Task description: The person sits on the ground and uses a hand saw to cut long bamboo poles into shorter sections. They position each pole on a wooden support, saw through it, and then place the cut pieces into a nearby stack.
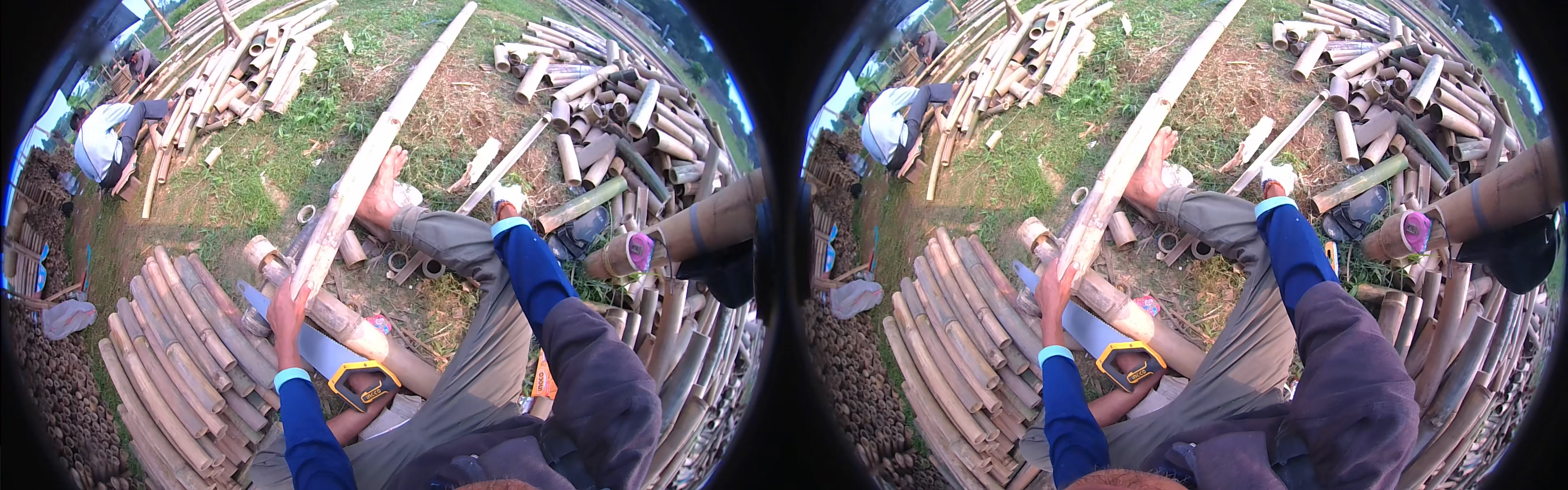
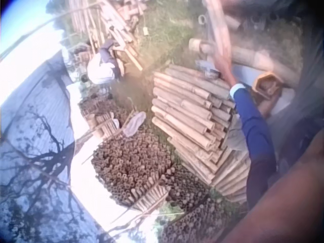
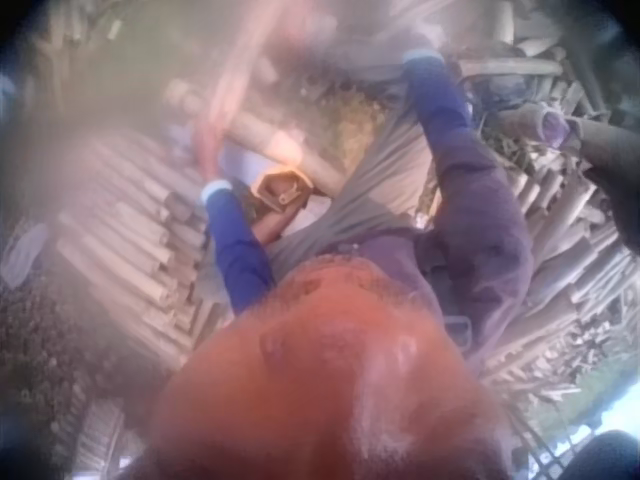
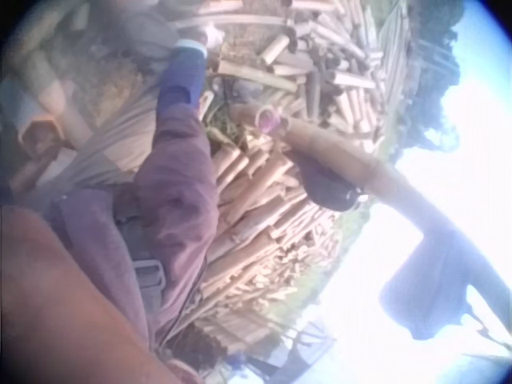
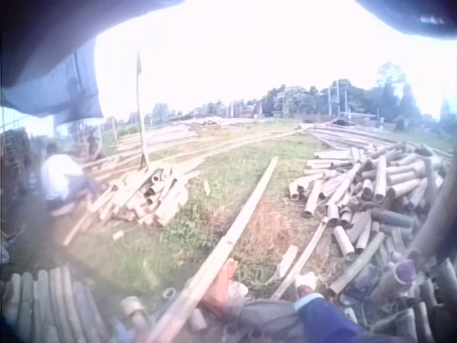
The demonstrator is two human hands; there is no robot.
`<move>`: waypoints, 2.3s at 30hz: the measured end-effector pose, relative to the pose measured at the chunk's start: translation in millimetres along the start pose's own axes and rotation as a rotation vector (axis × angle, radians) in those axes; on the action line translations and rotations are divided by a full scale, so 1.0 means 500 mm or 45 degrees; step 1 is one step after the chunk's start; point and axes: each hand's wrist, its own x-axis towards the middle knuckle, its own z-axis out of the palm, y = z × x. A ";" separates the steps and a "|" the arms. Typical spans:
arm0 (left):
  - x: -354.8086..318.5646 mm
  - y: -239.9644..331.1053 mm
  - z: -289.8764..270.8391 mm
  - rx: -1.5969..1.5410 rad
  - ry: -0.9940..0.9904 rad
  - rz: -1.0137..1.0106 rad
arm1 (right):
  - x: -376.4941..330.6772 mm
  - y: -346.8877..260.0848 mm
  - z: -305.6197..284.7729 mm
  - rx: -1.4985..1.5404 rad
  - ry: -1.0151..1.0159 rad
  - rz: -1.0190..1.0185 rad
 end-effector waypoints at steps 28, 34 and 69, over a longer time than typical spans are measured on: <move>0.021 0.341 0.113 -1.010 -0.176 0.445 | -0.161 -0.193 -0.138 1.426 -0.475 -0.546; 0.020 0.246 0.129 -0.316 0.353 0.381 | -0.270 -0.207 -0.255 1.410 -0.272 -0.926; -0.111 0.003 0.033 -0.363 0.473 -0.286 | -0.497 -0.405 0.065 0.229 -0.543 -2.252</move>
